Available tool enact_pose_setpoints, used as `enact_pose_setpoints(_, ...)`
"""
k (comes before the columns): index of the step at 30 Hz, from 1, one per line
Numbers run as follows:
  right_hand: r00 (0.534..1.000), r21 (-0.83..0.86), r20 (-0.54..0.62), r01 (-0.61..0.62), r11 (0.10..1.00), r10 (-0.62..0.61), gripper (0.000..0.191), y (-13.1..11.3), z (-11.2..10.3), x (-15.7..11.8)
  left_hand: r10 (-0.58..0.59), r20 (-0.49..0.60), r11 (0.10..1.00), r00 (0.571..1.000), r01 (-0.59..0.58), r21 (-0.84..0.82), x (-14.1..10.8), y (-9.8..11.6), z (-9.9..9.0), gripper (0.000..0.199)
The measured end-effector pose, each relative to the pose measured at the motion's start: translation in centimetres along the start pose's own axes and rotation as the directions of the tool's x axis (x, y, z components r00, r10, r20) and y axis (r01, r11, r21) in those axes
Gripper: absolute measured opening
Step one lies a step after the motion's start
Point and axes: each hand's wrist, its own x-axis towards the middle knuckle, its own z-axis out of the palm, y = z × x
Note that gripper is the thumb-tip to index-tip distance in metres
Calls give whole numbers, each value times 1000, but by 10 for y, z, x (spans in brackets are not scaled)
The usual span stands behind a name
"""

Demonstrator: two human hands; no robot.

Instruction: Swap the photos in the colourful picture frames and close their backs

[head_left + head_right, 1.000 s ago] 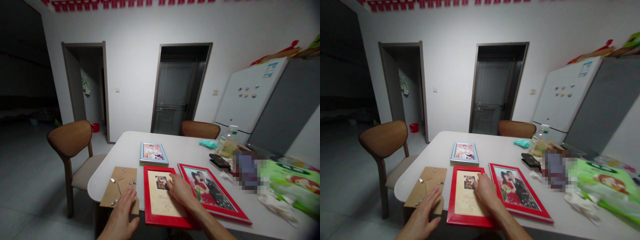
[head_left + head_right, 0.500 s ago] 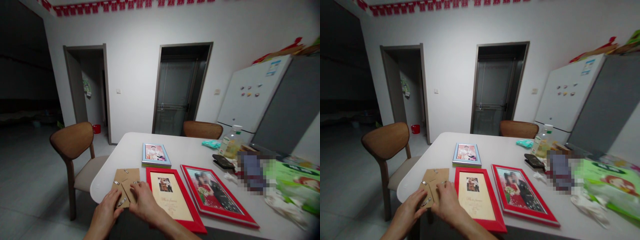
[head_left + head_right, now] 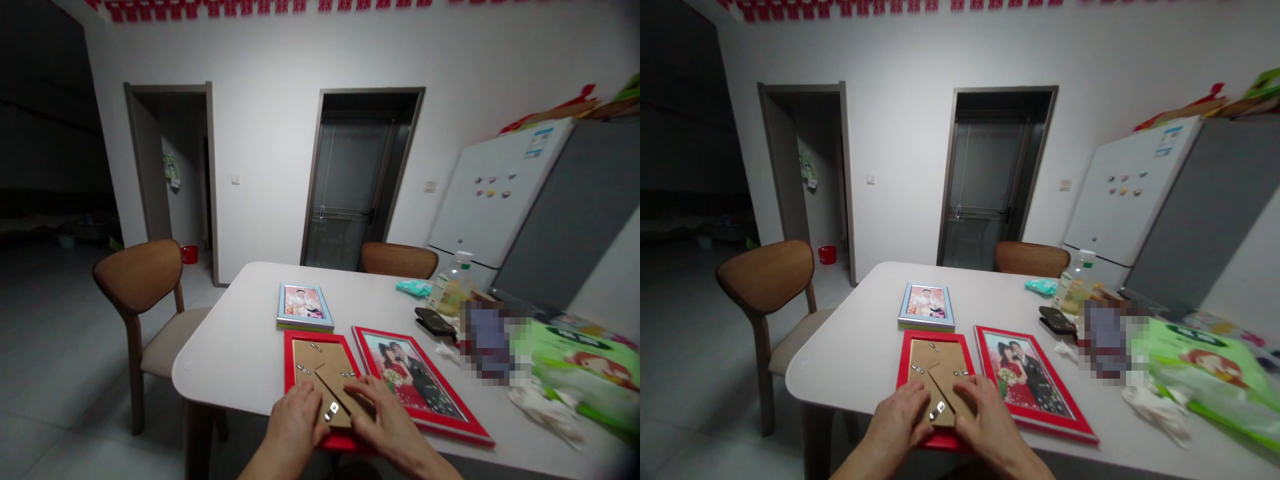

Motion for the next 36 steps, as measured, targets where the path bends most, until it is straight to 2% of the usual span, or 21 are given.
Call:
enact_pose_setpoints(4, 999, -19, -13, 46, 999, -46, 38, 7, 11, 5, -22, -12, 1000, 1000, 22, 16, 2, -6, 6, 23)
enact_pose_setpoints(8, 994, -85, -42, 99, 991, -103, 35, 7, 21, 6, 5, -51, 1000, 999, -5, 13, -2, -10, 5, 16)
enact_pose_setpoints(10, 993, -141, -42, 103, 985, -110, 34, 7, 22, 5, 25, -59, 1000, 998, -26, -12, -5, -12, 6, 21)
enact_pose_setpoints(12, 993, -181, -22, 108, 978, -114, 33, 8, 21, 6, 33, -50, 998, 998, -35, -47, -9, -15, 8, 36)
enact_pose_setpoints(15, 993, -182, 8, 117, 976, -117, 29, 13, 18, 12, 53, -24, 996, 998, -54, -77, -12, -20, 11, 49)
enact_pose_setpoints(20, 996, -294, -81, 21, 956, -47, 28, 24, 18, 33, 83, -31, 993, 996, -85, -83, -11, -23, 12, 44)
enact_pose_setpoints(24, 997, -366, -78, -16, 930, -14, 27, 27, 21, 43, 66, -46, 995, 997, -69, -77, -10, -19, 7, 41)
enact_pose_setpoints(33, 997, -259, -29, 56, 964, -65, 30, 27, 19, 39, 31, -37, 995, 999, -34, -92, -12, -16, 6, 51)
enact_pose_setpoints(36, 994, -276, -59, 73, 958, -93, 31, 21, 17, 32, 34, -51, 994, 998, -39, -103, -11, -20, 7, 51)
